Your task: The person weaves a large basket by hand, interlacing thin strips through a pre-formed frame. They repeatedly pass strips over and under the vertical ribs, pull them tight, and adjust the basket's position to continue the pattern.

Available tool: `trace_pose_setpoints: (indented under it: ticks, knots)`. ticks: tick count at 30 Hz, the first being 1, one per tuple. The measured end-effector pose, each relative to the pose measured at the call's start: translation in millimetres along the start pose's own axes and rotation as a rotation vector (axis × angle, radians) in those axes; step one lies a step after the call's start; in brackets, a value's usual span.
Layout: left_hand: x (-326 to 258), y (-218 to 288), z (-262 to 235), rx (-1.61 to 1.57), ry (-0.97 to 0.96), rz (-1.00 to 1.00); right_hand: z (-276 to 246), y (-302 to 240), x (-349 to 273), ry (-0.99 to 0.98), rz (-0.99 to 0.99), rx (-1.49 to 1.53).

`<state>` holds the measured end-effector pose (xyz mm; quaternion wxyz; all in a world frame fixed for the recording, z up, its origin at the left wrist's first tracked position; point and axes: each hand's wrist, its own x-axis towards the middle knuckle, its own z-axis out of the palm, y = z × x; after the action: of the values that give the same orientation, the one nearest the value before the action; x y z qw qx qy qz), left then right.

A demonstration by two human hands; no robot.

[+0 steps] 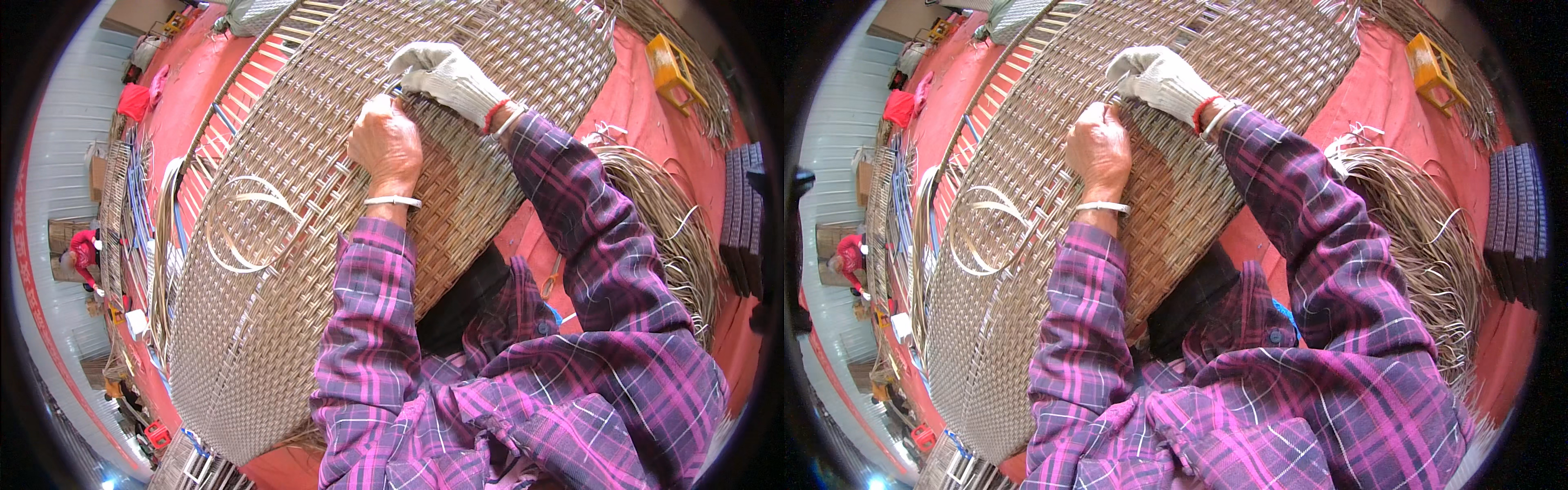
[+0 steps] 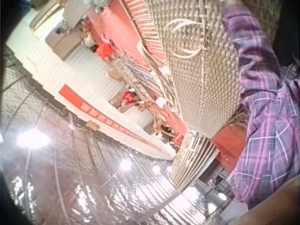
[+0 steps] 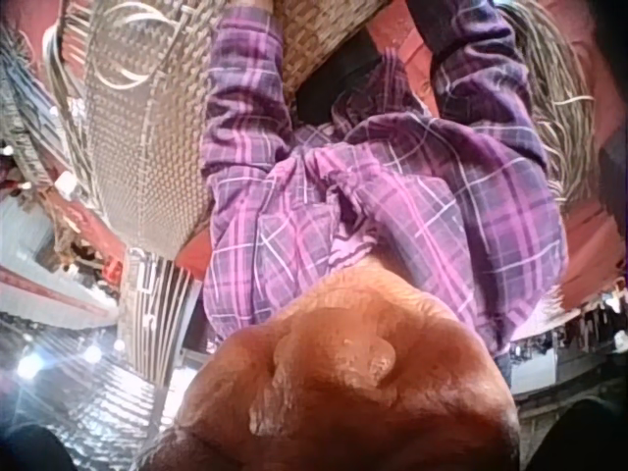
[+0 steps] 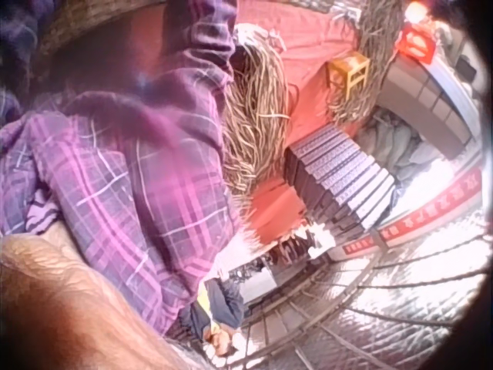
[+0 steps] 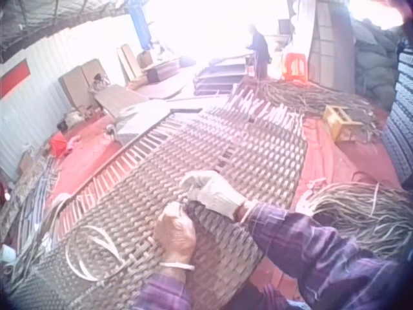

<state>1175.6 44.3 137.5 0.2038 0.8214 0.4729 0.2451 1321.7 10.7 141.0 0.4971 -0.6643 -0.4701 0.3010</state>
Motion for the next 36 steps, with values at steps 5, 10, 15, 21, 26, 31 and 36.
trace_pose_setpoints:
  ticks: [5, 10, 15, 21, 26, 31, 36]
  knots:
    - [-5, -17, -6, -0.267, 0.257, 0.323, -35, -8, 3, 0.037, -0.184, -0.068]
    - [-2, -11, -10, -0.309, 0.128, 0.317, -75, -26, 13, 0.247, 0.101, -0.130]
    - [34, 16, 6, -0.415, 0.082, 0.380, -77, -67, 22, 0.140, -0.172, 0.056]
    - [41, 15, 18, -0.415, 0.093, 0.430, -77, -62, -3, -0.054, -0.070, 0.086]
    - [42, 16, 23, -0.709, -0.053, 0.335, -77, -47, 1, -0.017, 0.005, 0.339]
    - [45, 11, 17, -0.865, -0.108, 0.228, -65, -36, 2, 0.031, 0.077, 0.322]
    - [38, -2, 2, -0.514, 0.007, 0.160, -57, -20, 5, 0.031, -0.099, -0.337]
